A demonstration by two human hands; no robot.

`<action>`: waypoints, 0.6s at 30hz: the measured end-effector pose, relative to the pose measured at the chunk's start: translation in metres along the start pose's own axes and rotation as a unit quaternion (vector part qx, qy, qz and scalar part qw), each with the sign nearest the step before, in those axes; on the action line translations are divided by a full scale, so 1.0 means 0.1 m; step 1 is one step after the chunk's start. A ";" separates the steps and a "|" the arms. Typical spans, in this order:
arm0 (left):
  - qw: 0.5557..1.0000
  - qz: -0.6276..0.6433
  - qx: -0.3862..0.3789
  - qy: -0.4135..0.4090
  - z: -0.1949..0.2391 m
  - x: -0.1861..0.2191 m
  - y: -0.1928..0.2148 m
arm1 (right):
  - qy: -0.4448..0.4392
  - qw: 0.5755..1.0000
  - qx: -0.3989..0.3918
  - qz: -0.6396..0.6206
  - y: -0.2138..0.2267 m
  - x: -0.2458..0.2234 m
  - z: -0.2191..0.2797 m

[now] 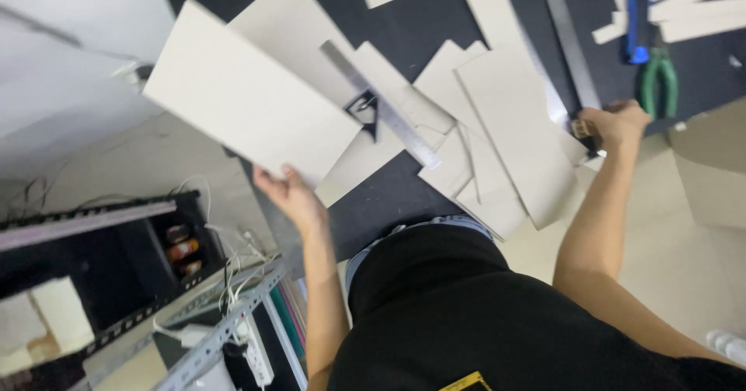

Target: The person gathers and stacks white rectangular paper sheets on a black worktable, repeatedly aligning and reordering them. They use a metal ruler and a small metal bracket to check alignment and straighten edges, then continue stacking the sheets into neat piles.

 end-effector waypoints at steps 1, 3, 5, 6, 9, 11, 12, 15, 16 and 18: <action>1.000 0.011 -0.010 -0.009 0.02 0.05 -0.06 | 0.021 0.998 0.034 -0.040 -0.01 0.03 -0.03; 1.000 0.021 -0.006 -0.019 0.06 0.18 -0.14 | 0.051 0.994 0.058 -0.078 0.03 -0.16 0.16; 0.996 0.070 -0.056 0.012 0.12 0.35 -0.30 | 0.064 0.964 0.016 -0.258 0.17 -0.54 0.61; 0.996 0.071 -0.045 0.010 0.12 0.30 -0.35 | 0.072 0.964 0.009 -0.256 0.18 -0.85 0.95; 0.995 0.079 -0.055 -0.012 0.19 0.29 -0.56 | 0.220 0.913 -0.120 -0.322 0.11 -1.71 2.09; 0.995 0.045 -0.078 0.042 0.29 0.41 -0.75 | 0.315 0.848 -0.248 -0.346 -0.07 -2.21 2.89; 0.995 0.047 -0.075 0.041 0.32 0.45 -0.77 | 0.318 0.847 -0.250 -0.345 -0.20 -2.24 3.00; 0.992 0.053 -0.099 0.050 0.44 0.54 -0.82 | 0.352 0.851 -0.263 -0.287 -0.53 -2.32 3.34; 0.991 0.047 -0.111 0.057 0.49 0.55 -0.83 | 0.347 0.858 -0.254 -0.280 -0.58 -2.34 3.39; 0.990 0.043 -0.118 0.062 0.56 0.56 -0.84 | 0.347 0.863 -0.248 -0.271 -0.65 -2.40 3.46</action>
Point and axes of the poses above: each hand's wrist, its own z-axis away from the middle knuckle, its own y-axis out of the back of the hand, x = y × z, the point moved 5 cm from there along -z, towards the middle knuckle, and after that the axes turned 6 degrees about -z, right-handed, at the moved point
